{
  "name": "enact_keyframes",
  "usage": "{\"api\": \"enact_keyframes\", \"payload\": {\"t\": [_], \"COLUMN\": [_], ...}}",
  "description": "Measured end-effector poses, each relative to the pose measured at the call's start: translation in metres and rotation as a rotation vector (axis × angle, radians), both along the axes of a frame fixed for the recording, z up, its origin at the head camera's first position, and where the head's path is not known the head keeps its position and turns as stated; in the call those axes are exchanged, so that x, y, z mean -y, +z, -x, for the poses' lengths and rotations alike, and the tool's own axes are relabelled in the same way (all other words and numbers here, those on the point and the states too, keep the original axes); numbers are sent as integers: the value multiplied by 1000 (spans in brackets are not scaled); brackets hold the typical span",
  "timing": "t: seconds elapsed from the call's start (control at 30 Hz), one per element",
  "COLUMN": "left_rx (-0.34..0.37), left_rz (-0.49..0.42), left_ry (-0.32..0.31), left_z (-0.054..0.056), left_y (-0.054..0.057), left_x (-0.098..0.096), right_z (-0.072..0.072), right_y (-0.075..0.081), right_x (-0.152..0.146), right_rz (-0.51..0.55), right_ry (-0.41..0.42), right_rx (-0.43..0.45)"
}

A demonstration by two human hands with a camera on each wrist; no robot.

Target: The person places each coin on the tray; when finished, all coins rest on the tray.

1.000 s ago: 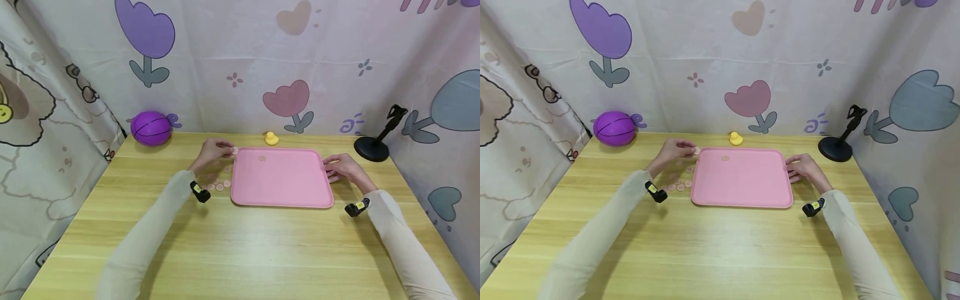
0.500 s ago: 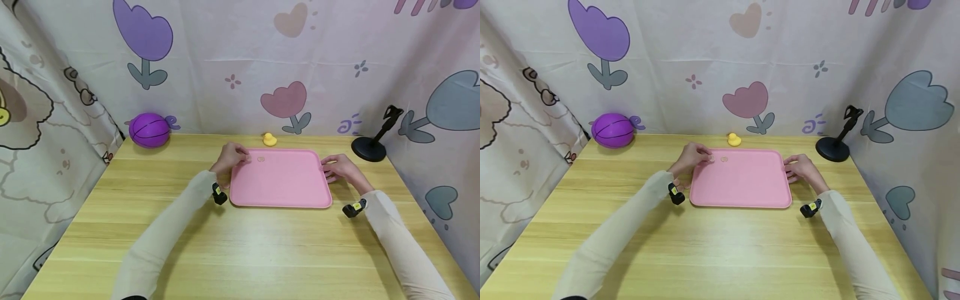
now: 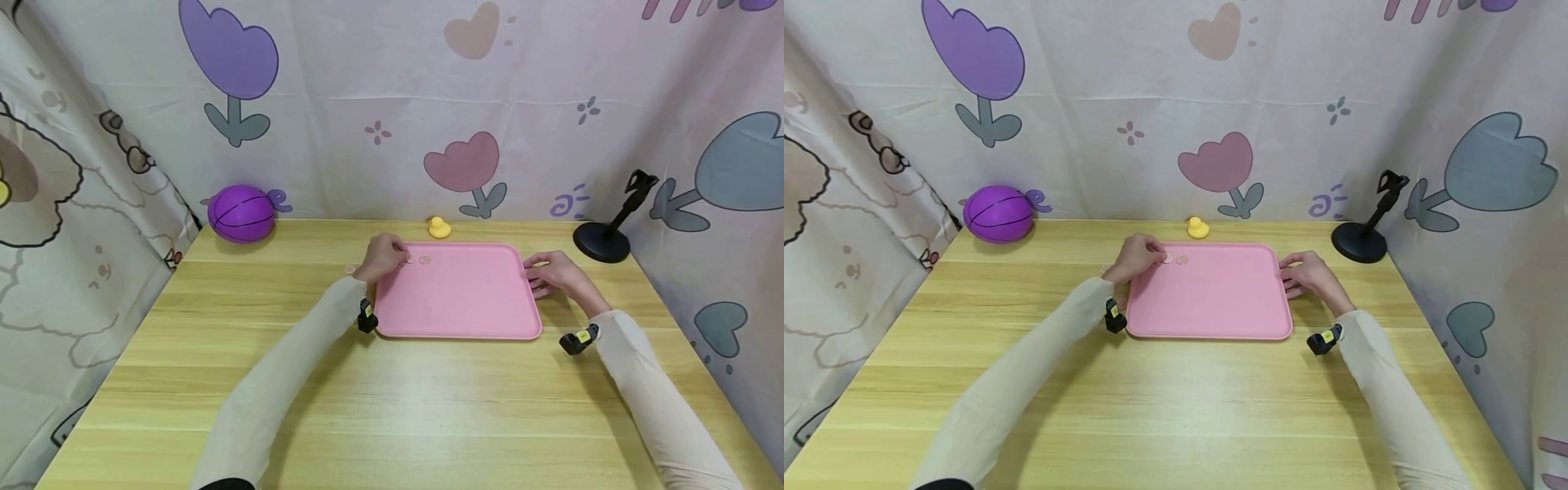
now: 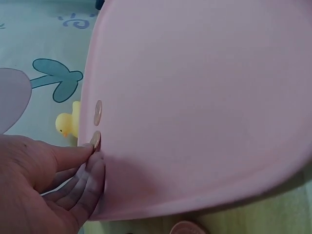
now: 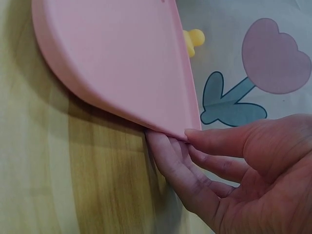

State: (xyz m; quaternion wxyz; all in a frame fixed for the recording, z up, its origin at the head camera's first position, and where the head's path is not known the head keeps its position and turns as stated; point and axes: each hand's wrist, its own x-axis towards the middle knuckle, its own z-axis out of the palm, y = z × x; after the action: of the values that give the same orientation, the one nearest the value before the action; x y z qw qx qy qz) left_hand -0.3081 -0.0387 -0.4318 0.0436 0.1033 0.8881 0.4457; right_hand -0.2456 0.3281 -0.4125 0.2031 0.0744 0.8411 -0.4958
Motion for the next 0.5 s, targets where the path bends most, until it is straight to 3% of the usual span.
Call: {"api": "enact_keyframes", "payload": {"t": [0.3,0.5], "left_rx": [-32,5], "left_rz": [64,-39], "left_ry": [5,-36], "left_z": [-2,1], "left_y": [1,6], "left_x": [1,17], "right_z": [0,0], "right_y": [1,1], "right_x": [2,0], "right_rz": [-10,-20], "right_ry": [-8,-4], "right_rx": [19,15]}}
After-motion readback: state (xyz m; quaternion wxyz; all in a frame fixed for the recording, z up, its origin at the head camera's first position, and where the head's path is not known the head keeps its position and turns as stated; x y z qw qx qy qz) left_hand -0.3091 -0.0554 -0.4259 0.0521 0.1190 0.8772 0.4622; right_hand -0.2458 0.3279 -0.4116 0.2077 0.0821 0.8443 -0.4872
